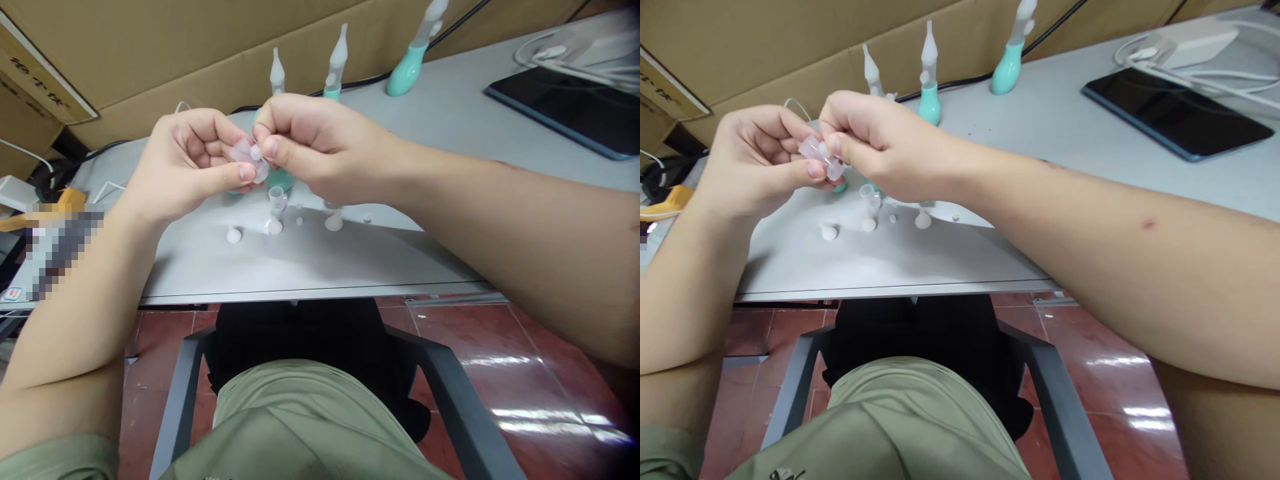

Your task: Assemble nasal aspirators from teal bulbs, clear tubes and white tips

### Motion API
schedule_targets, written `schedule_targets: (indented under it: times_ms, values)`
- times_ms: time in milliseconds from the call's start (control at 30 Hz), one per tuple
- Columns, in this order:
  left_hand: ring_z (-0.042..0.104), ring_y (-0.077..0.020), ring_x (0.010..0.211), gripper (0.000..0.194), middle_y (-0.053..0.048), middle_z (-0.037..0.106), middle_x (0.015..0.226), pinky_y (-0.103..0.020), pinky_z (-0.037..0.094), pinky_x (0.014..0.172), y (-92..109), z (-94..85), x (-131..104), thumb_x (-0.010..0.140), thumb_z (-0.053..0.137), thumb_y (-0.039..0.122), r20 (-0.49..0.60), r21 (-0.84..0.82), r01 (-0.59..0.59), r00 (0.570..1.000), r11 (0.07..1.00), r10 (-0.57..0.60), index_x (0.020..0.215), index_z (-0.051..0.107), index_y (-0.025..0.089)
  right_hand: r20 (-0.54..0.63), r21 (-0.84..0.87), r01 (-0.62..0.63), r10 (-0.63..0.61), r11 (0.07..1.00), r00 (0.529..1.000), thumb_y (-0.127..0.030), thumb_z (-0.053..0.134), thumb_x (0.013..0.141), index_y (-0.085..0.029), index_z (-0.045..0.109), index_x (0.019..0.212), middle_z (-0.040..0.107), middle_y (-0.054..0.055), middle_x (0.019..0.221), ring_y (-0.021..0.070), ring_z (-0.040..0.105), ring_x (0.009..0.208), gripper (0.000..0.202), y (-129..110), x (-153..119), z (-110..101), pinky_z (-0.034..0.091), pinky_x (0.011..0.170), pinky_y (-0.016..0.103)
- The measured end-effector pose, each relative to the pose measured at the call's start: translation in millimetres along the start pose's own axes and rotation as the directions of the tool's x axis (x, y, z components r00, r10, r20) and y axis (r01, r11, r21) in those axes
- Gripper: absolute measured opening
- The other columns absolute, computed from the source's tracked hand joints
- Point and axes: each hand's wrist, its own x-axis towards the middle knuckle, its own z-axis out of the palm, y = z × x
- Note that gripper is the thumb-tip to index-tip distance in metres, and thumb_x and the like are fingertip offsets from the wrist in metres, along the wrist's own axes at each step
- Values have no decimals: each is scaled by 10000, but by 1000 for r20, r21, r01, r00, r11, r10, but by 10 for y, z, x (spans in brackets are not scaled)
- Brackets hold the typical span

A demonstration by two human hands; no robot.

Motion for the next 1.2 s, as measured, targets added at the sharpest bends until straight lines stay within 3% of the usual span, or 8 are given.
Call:
schedule_targets:
  times_ms: [133,267,467,600,700,933,1100,1200]
  values:
    - [1004,-185,928,443,-18,993,1031,-238,861,848,86,-19,4,867,1301,427,43,-24,68,997,997,-67,1094,994,202,3,-2,-68,68,998,998,-426,624,1255,-282,720,1162,886,3,1294,221,835,1344,196,-35,3,37,627,1046,357]
    - [995,-192,853,523,12,972,957,-252,857,779,113,-47,12,795,1324,516,26,19,98,995,995,-99,1042,980,210,1,96,40,-40,995,999,-381,670,1256,-271,656,1143,889,53,1297,230,855,1242,158,31,-8,56,653,1039,362]
    - [988,-217,822,582,-7,950,907,-282,851,747,61,-73,10,747,1343,525,-8,44,70,998,997,-69,984,940,178,-131,-31,80,-83,996,988,-895,838,1155,-266,807,1171,927,150,1378,345,853,1252,631,51,-3,50,704,1130,510]
    - [997,-294,847,640,-30,934,932,-453,883,774,-3,-139,-3,793,1321,554,15,101,46,999,994,-47,1047,913,130,-138,-69,17,-27,997,990,-988,776,1153,-249,872,1200,940,164,1318,353,845,1259,747,20,1,44,674,1063,484]
    - [1001,-336,870,671,-31,915,945,-564,893,808,-2,-169,-2,788,1317,581,29,117,53,998,992,-56,1057,908,122,-125,-16,-5,3,1000,992,-914,819,1154,-238,874,1246,941,162,1290,337,852,1211,685,4,5,35,669,1034,463]
    - [997,-291,846,588,-55,950,943,-432,889,781,209,-207,9,803,1310,559,80,175,119,988,977,-134,1039,951,158,-47,-47,-90,87,995,995,-684,782,1225,-244,847,1287,931,138,1236,339,863,1188,448,-88,32,74,697,1048,469]
    - [993,-283,897,401,-47,978,1020,-503,887,869,329,-345,-25,825,1241,283,179,276,99,972,956,-153,1081,973,132,-79,2,-147,147,989,986,-389,749,1222,-262,827,1153,932,120,1191,310,864,1090,164,-128,56,89,690,985,442]
    - [982,-257,886,309,-68,988,1030,-407,876,845,384,-431,-30,849,1168,205,215,371,145,947,917,-237,1093,985,154,-107,13,-117,118,993,987,-223,740,1196,-251,776,1016,919,104,1128,287,852,1029,185,-162,68,65,669,966,423]
